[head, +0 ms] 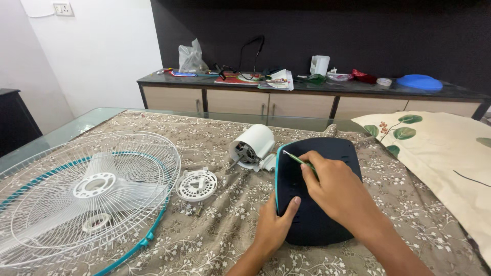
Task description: The person disassembles an electric fan by removing screws from the motor housing and the rear casing using a screwdriver. The fan components are laid out on a table, and the person works methodically to separate the parts.
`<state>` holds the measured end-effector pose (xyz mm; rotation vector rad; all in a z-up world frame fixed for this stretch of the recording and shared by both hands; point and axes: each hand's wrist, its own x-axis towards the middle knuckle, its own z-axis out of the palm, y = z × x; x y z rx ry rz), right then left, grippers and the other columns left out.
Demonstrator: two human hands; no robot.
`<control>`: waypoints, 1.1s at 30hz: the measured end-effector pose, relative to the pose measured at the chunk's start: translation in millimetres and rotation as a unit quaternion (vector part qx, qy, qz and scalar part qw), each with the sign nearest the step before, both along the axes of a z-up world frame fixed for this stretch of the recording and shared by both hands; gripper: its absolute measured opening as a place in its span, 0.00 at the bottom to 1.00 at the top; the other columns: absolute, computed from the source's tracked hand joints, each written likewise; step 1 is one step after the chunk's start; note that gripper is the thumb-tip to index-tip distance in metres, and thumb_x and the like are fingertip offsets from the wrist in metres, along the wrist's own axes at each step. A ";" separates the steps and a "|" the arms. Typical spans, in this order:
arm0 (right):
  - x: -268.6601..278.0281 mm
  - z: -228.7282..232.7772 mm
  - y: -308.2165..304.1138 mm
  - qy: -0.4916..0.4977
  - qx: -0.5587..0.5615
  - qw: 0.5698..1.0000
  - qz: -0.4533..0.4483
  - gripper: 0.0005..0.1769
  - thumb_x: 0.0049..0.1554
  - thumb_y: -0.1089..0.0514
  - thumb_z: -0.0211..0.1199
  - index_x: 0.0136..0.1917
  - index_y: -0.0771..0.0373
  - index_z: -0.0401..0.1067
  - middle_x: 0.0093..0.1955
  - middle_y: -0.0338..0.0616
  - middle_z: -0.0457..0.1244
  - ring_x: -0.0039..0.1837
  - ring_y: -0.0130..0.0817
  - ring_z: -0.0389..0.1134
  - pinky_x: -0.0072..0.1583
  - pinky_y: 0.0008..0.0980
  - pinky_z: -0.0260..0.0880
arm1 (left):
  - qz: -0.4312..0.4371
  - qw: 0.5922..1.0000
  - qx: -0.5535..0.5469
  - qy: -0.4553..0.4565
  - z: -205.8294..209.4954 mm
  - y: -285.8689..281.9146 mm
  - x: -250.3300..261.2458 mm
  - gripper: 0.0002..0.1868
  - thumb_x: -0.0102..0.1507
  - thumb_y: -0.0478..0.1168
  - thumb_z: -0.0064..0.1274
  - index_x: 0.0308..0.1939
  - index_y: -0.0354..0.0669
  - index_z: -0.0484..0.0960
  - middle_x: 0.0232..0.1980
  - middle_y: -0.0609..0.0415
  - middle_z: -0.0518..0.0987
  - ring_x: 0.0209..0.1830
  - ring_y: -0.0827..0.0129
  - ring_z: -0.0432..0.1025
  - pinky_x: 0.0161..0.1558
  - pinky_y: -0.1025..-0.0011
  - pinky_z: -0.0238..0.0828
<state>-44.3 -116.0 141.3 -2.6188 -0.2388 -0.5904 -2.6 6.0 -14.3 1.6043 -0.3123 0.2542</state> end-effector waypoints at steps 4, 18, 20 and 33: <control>-3.1 -0.2 17.0 -0.003 -0.025 0.998 -0.062 0.16 0.61 0.50 0.53 0.56 0.59 0.74 0.39 0.54 0.71 0.44 0.56 0.73 0.49 0.53 0.72 | -0.001 1.000 0.008 0.006 -0.3 1.2 1.3 0.23 0.63 0.52 0.58 0.49 0.34 0.81 0.37 0.47 0.87 0.37 0.67 0.83 0.42 0.66 0.78; -7.1 -4.1 14.6 -0.034 -0.035 0.996 -0.069 0.15 0.58 0.53 0.58 0.55 0.60 0.76 0.46 0.53 0.72 0.46 0.53 0.74 0.50 0.49 0.73 | -0.008 1.000 0.012 0.017 0.7 3.7 -0.4 0.22 0.63 0.53 0.57 0.48 0.36 0.82 0.36 0.48 0.87 0.35 0.68 0.83 0.40 0.67 0.77; -8.3 -1.2 11.9 -0.061 -0.029 0.997 -0.043 0.15 0.57 0.54 0.59 0.55 0.60 0.77 0.48 0.52 0.72 0.46 0.53 0.74 0.49 0.48 0.73 | -0.010 1.000 0.006 0.015 2.4 3.6 -0.6 0.22 0.63 0.53 0.56 0.48 0.36 0.82 0.36 0.48 0.87 0.35 0.68 0.82 0.40 0.67 0.77; -9.8 -1.0 14.9 -0.057 -0.003 0.998 -0.040 0.15 0.57 0.54 0.59 0.55 0.59 0.78 0.49 0.52 0.72 0.44 0.51 0.74 0.48 0.46 0.74 | -0.017 1.000 -0.001 -0.003 5.5 4.6 -3.8 0.22 0.64 0.52 0.56 0.48 0.35 0.82 0.35 0.49 0.87 0.35 0.70 0.82 0.40 0.68 0.77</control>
